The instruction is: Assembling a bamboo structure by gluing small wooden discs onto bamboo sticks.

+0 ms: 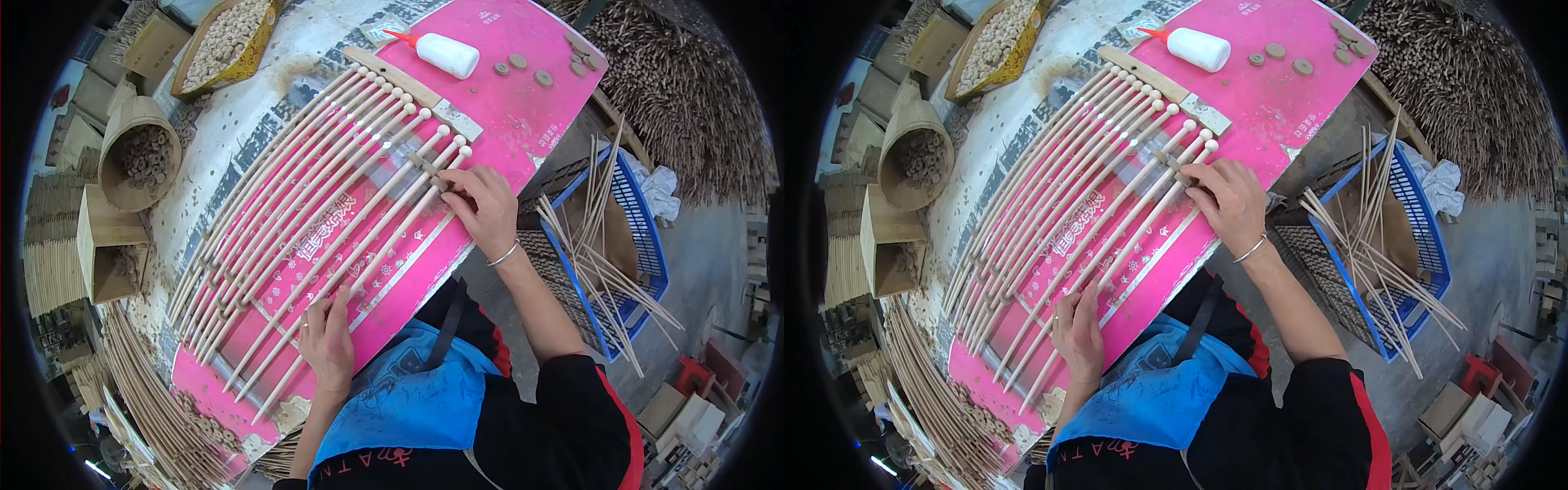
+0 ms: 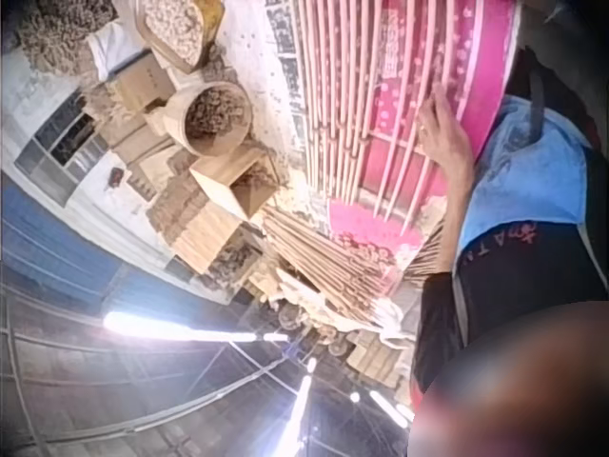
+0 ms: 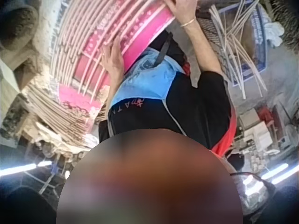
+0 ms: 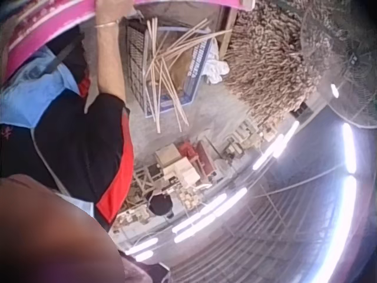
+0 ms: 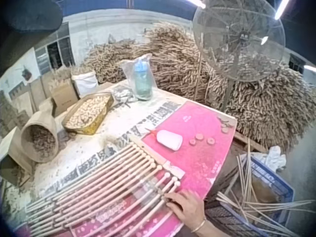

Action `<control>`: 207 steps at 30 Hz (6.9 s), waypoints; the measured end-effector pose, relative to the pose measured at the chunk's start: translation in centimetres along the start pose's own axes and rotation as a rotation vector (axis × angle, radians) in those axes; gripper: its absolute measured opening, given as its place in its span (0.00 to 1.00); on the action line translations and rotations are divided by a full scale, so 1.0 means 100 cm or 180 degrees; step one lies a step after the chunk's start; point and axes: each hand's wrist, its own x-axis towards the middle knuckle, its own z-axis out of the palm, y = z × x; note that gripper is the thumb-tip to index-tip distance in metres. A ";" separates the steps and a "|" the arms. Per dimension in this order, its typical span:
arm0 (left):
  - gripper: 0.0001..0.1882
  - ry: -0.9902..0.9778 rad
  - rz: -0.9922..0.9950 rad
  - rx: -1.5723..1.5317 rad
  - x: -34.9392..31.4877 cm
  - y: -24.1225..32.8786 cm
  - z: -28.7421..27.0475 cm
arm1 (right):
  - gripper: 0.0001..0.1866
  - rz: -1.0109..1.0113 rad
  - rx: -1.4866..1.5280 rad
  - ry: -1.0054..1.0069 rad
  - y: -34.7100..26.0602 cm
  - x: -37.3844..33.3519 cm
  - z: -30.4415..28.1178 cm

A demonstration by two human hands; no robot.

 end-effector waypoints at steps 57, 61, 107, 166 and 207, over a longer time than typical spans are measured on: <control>0.19 -0.0142 -0.0916 -0.0843 -0.077 -0.088 -0.135 | 0.14 0.2309 0.4401 -0.1874 -0.138 -0.008 0.045; 0.19 -0.0260 -0.0869 -0.0861 -0.031 -0.044 -0.100 | 0.14 0.2268 0.4641 -0.2327 -0.183 -0.045 0.067; 0.17 -0.0549 -0.0981 -0.1571 -0.019 -0.038 -0.088 | 0.15 0.2196 0.3756 -0.1685 -0.074 -0.001 -0.001; 0.23 0.0048 -0.0420 0.0223 -0.025 -0.076 -0.139 | 0.15 0.2437 0.4515 -0.1528 -0.137 0.008 0.048; 0.25 -0.0640 -0.1460 -0.2494 -0.014 -0.054 -0.101 | 0.16 0.1959 0.4339 -0.1699 -0.122 0.010 0.036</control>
